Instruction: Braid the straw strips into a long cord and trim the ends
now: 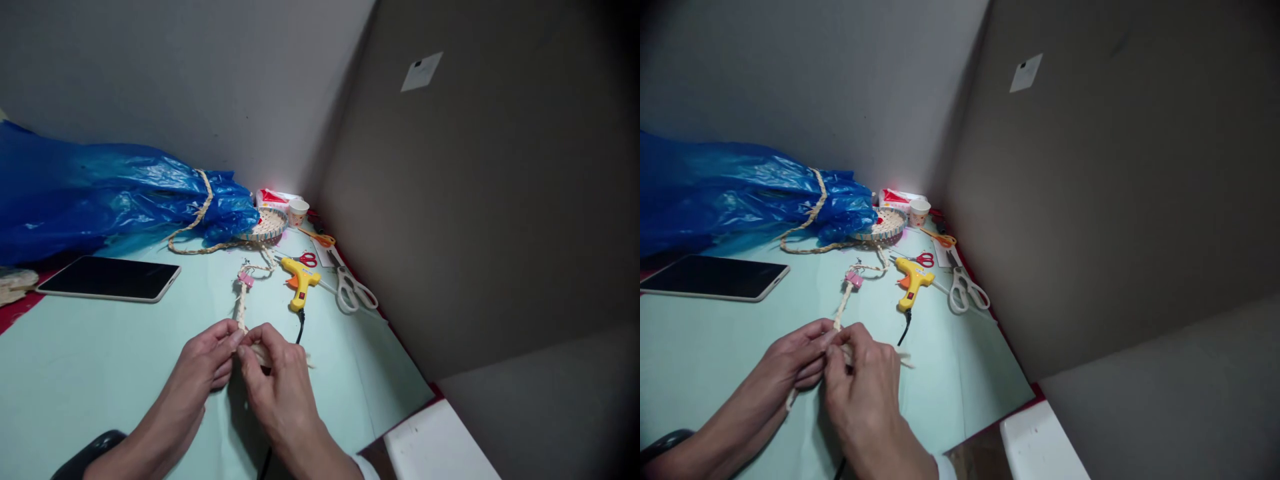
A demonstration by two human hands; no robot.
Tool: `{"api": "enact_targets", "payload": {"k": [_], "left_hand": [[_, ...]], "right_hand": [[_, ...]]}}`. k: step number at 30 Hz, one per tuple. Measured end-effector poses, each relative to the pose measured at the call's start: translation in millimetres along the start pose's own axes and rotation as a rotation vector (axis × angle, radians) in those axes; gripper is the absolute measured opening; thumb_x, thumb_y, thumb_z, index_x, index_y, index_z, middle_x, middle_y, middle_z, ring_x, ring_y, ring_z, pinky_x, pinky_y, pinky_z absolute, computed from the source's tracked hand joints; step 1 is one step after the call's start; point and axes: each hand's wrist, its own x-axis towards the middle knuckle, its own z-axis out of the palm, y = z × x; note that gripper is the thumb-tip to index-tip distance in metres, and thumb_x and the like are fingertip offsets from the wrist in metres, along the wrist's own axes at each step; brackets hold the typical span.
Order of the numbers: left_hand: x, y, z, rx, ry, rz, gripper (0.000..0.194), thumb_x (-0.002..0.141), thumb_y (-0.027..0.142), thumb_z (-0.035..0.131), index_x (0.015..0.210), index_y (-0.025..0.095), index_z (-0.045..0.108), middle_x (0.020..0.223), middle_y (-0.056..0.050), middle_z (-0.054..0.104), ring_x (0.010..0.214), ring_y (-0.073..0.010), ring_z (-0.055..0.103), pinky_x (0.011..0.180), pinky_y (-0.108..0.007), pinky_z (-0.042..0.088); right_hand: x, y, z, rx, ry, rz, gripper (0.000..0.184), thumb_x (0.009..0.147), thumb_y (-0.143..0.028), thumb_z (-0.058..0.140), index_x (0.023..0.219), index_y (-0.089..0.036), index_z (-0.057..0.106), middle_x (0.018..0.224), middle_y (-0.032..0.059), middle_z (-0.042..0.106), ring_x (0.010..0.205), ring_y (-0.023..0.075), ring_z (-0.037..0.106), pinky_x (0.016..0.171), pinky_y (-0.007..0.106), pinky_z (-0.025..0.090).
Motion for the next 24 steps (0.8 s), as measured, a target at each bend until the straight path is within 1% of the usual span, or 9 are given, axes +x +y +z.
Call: {"api": "enact_targets", "payload": {"k": [2,4,9,11,16,18,20,21,24], "left_hand": [[0.9,-0.4,-1.2,-0.023,-0.027,0.002,0.041,0.063,0.049,0.085,0.077,0.018,0.062,0.058,0.008,0.045,0.045,-0.0026,0.027,0.041,-0.012,0.020],[2.0,-1.5,-2.0,-0.053,-0.049,-0.003,0.042,0.065,0.049,0.085,0.079,0.017,0.062,0.060,0.007,0.047,0.046,-0.0023,0.024,0.041,-0.012,0.020],[1.4,-2.0,-1.8,-0.112,-0.013,-0.013,0.042,0.060,0.044,0.089,0.082,0.017,0.065,0.066,0.005,0.053,0.048,-0.0022,0.027,0.042,-0.011,0.024],[-0.5,-0.2,-1.2,-0.118,0.006,-0.008,0.041,0.060,0.045,0.089,0.078,0.018,0.065,0.066,0.005,0.053,0.049,-0.0033,0.031,0.042,-0.012,0.026],[-4.9,4.4,-0.4,-0.024,-0.017,-0.017,0.038,0.059,0.039,0.089,0.083,0.020,0.067,0.071,0.003,0.060,0.063,-0.0102,0.053,0.053,-0.016,0.042],[-4.1,3.1,-1.8,0.022,-0.007,-0.024,0.037,0.059,0.040,0.089,0.082,0.020,0.067,0.070,0.003,0.061,0.064,-0.0114,0.054,0.056,-0.018,0.044],[-0.5,-0.9,-5.0,0.077,0.005,-0.023,0.034,0.062,0.042,0.086,0.079,0.021,0.065,0.061,0.005,0.055,0.057,-0.0115,0.050,0.053,-0.020,0.041],[2.4,-3.7,-7.2,0.107,0.005,-0.018,0.033,0.063,0.044,0.085,0.077,0.021,0.064,0.057,0.007,0.049,0.052,-0.0111,0.045,0.049,-0.020,0.036],[14.5,-12.5,-15.8,0.176,-0.039,0.006,0.037,0.066,0.050,0.082,0.071,0.020,0.060,0.051,0.010,0.038,0.045,-0.0076,0.030,0.044,-0.020,0.021]], "right_hand": [[-0.1,3.1,3.4,-0.023,0.062,0.005,0.016,0.094,-0.034,0.051,0.087,-0.022,0.060,0.064,-0.0026,0.064,0.056,0.0146,0.055,0.058,0.025,0.035],[-0.5,5.1,6.3,-0.063,0.107,0.003,0.016,0.094,-0.034,0.050,0.088,-0.022,0.058,0.065,-0.0021,0.065,0.056,0.0155,0.055,0.058,0.026,0.033],[-0.2,2.7,9.0,-0.205,0.151,-0.011,0.015,0.096,-0.032,0.042,0.090,-0.023,0.051,0.068,-0.0009,0.064,0.056,0.0182,0.057,0.057,0.028,0.030],[0.9,0.4,8.2,-0.270,0.142,-0.001,0.014,0.097,-0.031,0.040,0.090,-0.023,0.050,0.068,-0.0002,0.064,0.056,0.0195,0.058,0.057,0.029,0.029],[2.8,1.2,8.6,-0.322,0.095,0.021,0.012,0.097,-0.029,0.040,0.092,-0.023,0.048,0.074,0.0019,0.069,0.059,0.0214,0.063,0.057,0.031,0.028],[0.8,3.7,9.3,-0.315,0.060,0.025,0.012,0.098,-0.029,0.040,0.093,-0.023,0.049,0.075,0.0021,0.070,0.060,0.0216,0.064,0.056,0.031,0.028],[-2.9,4.8,7.1,-0.300,0.019,0.010,0.014,0.099,-0.028,0.038,0.097,-0.023,0.051,0.079,0.0023,0.071,0.063,0.0216,0.065,0.057,0.031,0.029],[-4.7,4.3,3.9,-0.300,-0.009,-0.006,0.015,0.100,-0.028,0.038,0.099,-0.023,0.052,0.081,0.0024,0.072,0.065,0.0215,0.065,0.057,0.031,0.029],[-3.4,-1.9,-17.5,-0.409,-0.136,-0.087,0.018,0.100,-0.031,0.041,0.102,-0.022,0.056,0.081,0.0038,0.073,0.066,0.0221,0.065,0.058,0.032,0.029]]}}
